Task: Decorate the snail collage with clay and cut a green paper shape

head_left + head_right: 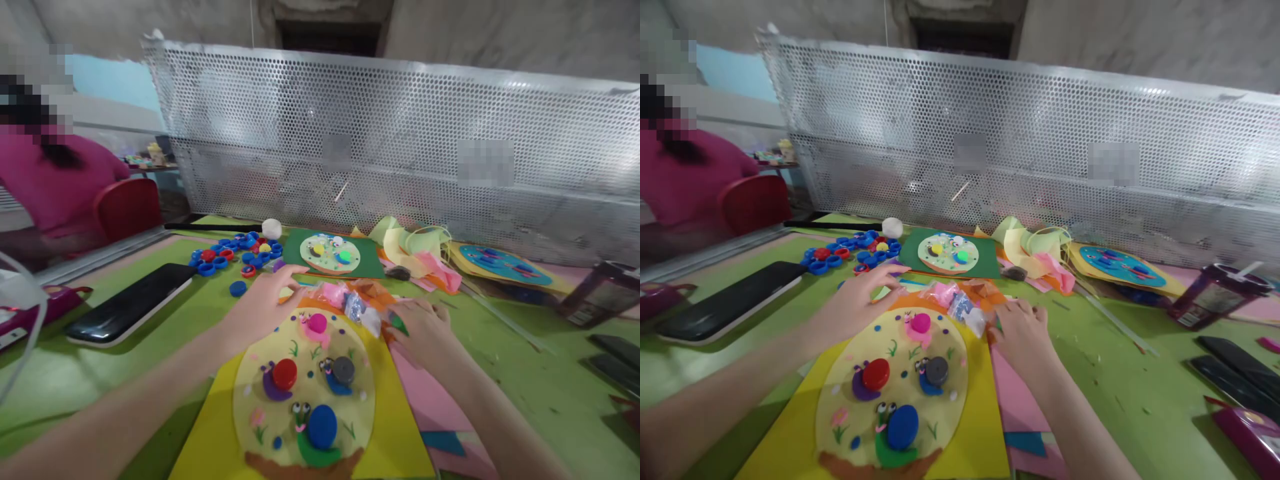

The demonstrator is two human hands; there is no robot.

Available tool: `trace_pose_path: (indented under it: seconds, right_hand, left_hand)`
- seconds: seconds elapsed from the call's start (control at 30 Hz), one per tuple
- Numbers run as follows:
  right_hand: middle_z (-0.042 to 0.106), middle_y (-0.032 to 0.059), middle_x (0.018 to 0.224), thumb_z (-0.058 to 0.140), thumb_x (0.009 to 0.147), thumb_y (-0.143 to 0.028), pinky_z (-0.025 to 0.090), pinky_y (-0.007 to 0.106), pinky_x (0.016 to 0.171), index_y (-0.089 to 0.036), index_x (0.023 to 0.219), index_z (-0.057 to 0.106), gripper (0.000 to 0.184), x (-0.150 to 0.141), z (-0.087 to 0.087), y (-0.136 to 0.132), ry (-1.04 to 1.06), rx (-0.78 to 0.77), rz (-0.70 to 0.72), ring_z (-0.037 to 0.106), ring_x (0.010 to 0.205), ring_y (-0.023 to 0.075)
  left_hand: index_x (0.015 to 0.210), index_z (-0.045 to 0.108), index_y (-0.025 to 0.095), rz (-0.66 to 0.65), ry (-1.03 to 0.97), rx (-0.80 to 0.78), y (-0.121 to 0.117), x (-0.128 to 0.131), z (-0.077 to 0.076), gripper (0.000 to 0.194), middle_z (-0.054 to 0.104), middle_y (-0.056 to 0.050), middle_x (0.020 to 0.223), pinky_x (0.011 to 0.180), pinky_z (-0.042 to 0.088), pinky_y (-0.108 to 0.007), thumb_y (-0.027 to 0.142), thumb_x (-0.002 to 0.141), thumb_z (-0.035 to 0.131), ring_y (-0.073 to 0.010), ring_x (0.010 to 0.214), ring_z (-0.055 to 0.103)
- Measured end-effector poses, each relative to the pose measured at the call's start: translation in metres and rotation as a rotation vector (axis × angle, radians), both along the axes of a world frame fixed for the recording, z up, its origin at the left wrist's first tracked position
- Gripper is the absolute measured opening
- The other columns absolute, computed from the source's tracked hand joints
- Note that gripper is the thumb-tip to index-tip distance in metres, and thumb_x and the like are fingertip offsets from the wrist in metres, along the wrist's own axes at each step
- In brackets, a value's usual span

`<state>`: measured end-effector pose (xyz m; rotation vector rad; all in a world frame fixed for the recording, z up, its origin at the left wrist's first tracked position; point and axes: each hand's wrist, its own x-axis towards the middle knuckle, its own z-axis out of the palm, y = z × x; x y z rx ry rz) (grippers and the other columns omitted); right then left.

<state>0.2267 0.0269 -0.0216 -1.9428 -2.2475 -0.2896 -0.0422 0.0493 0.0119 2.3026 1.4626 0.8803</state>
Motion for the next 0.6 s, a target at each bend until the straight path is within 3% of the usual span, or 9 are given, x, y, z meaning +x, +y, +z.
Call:
trace_pose_path:
  seconds: [0.13,0.23,0.3,0.47,0.6]
  right_hand:
    - [0.065,0.0157,0.103,0.058,0.075,-0.025,0.037,0.047,0.077,-0.013,0.105,0.06,0.032,0.002,-0.001,-0.001,-0.006,0.056,-0.071,0.057,0.094,0.0323]
    - [0.068,0.0136,0.09,0.06,0.074,-0.029,0.039,0.05,0.075,-0.015,0.097,0.063,0.027,0.006,0.001,-0.001,-0.001,0.073,-0.058,0.06,0.086,0.0325]
    - [0.067,0.0122,0.096,0.056,0.078,-0.031,0.04,0.048,0.078,-0.018,0.1,0.061,0.027,0.006,0.004,-0.001,0.011,0.098,-0.019,0.059,0.091,0.0302]
    - [0.063,0.0103,0.107,0.055,0.08,-0.032,0.044,0.044,0.085,-0.02,0.111,0.054,0.033,-0.008,0.011,-0.011,0.323,0.277,0.294,0.055,0.102,0.0261]
    - [0.063,0.0088,0.106,0.056,0.08,-0.028,0.049,0.038,0.083,-0.021,0.111,0.054,0.032,-0.027,0.01,-0.026,0.461,0.188,0.445,0.058,0.099,0.0232]
  left_hand:
    - [0.118,0.049,0.022,-0.041,-0.034,-0.003,-0.002,0.001,-0.001,0.034,0.069,-0.004,0.094,0.076,0.049,-0.031,0.029,0.085,0.046,-0.0209,0.089,0.064]
    - [0.119,0.047,0.022,-0.064,-0.054,0.012,-0.005,0.003,-0.001,0.035,0.069,-0.004,0.092,0.08,0.047,-0.035,0.03,0.085,0.048,-0.0208,0.09,0.063]
    - [0.12,0.045,0.022,-0.091,-0.071,0.031,-0.007,0.005,-0.002,0.036,0.068,-0.003,0.092,0.086,0.043,-0.038,0.029,0.084,0.05,-0.0212,0.093,0.061]
    - [0.125,0.039,0.023,-0.279,-0.089,-0.04,-0.021,0.015,-0.004,0.046,0.069,-0.001,0.094,0.093,0.038,-0.04,0.022,0.083,0.054,-0.0209,0.102,0.057]
    - [0.127,0.036,0.023,-0.416,-0.137,-0.091,-0.036,0.024,-0.004,0.046,0.068,-0.001,0.097,0.099,0.034,-0.04,0.022,0.085,0.052,-0.0192,0.106,0.056]
